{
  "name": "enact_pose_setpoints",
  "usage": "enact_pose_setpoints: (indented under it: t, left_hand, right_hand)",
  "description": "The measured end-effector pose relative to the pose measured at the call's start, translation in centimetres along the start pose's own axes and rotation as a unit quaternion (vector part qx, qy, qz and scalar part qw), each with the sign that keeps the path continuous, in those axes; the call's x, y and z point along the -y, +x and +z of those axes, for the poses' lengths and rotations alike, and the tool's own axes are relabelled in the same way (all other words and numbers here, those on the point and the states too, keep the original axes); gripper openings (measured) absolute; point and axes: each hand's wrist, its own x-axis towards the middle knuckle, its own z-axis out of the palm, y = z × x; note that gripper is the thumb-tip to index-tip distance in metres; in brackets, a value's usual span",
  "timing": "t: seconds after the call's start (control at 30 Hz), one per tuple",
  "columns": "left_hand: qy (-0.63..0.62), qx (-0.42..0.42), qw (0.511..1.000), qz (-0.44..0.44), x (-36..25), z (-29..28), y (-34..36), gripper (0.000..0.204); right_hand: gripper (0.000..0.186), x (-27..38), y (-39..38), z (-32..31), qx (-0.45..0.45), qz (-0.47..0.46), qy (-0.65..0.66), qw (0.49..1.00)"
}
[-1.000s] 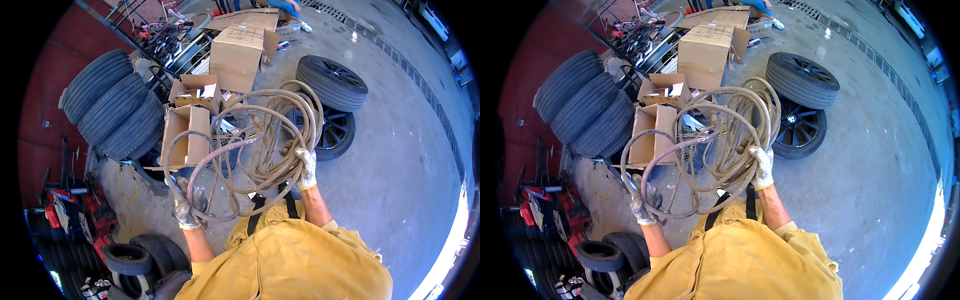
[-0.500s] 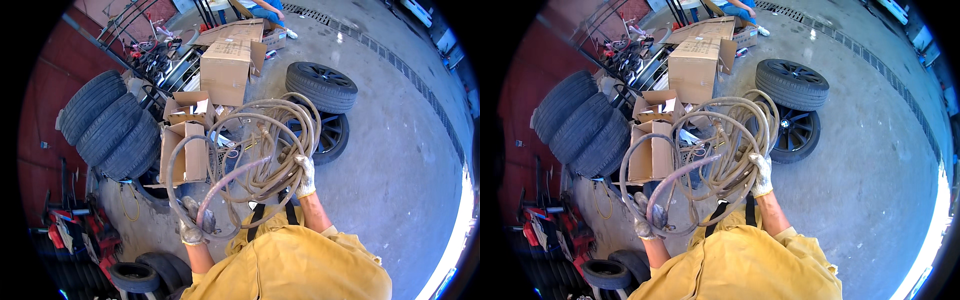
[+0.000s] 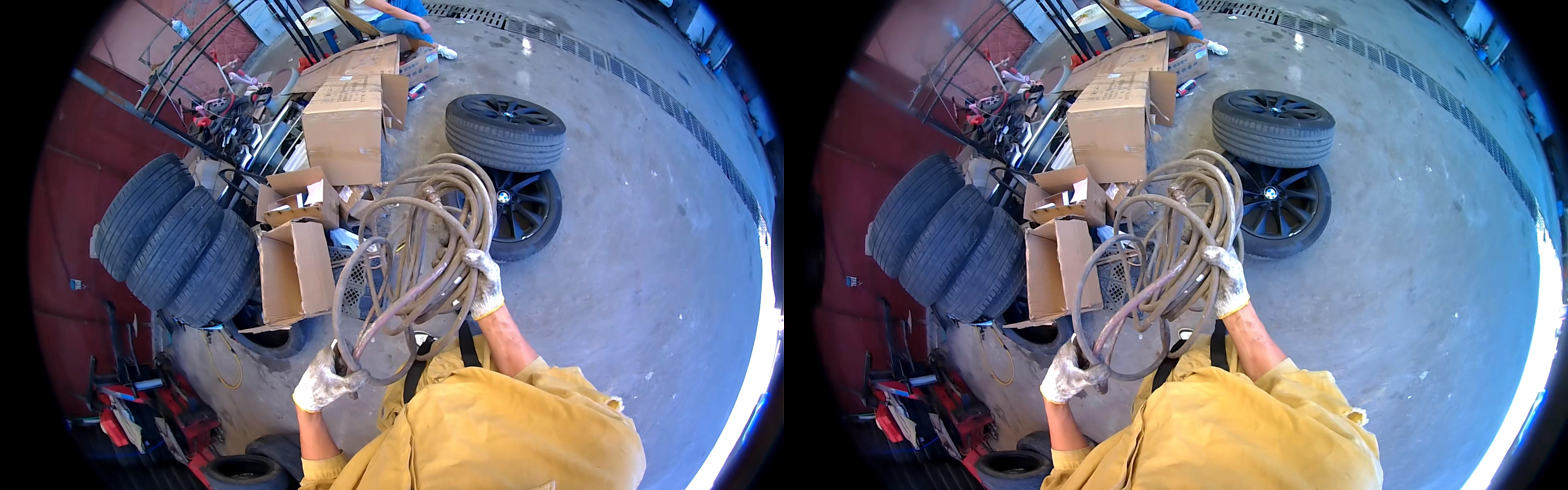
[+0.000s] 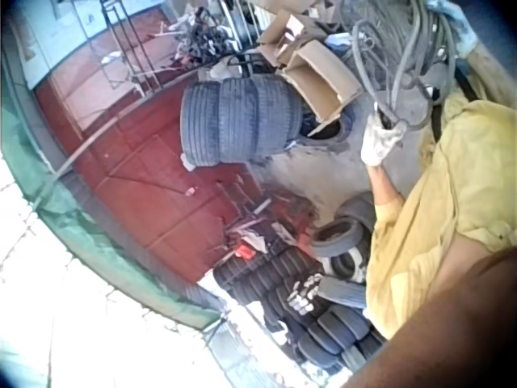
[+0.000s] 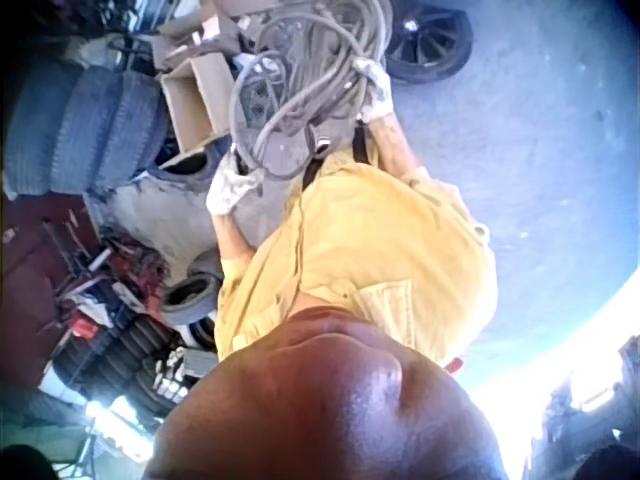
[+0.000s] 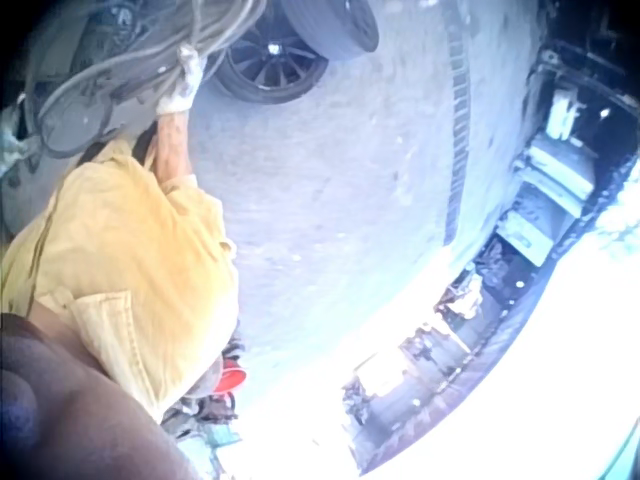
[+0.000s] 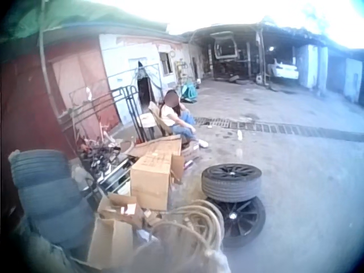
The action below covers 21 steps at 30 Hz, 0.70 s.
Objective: The person uses a wrench to tighten a valve stem on a tire while standing in a cluttered workshop. They then walk to a pile of tires, pick up a coiled air hose, and begin to untangle it.
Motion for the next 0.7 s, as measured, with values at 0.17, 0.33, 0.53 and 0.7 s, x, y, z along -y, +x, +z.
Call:
enact_pose_setpoints:
  t: [0.17,0.33,0.53,0.7]
  left_hand:
    - [-0.074,-0.081,0.993,0.037,3.3,-1.8,1.8,0.044]
    - [-0.011,-0.164,0.985,0.051,6.5,-2.6,3.5,0.039]
    - [0.352,-0.511,0.784,0.032,3.0,-2.0,2.9,0.042]
    - [0.230,-0.382,0.875,0.189,-6.8,5.3,5.4,0.030]
  right_hand:
    - [0.070,0.5,-1.2,2.7,-0.006,-0.030,-0.111,0.993]
    - [0.080,1.1,-1.9,5.2,0.060,-0.048,-0.150,0.986]
    - [0.096,1.2,-2.1,5.9,0.085,-0.030,-0.209,0.974]
    - [0.071,-1.0,-2.1,6.4,0.096,-0.033,-0.249,0.963]
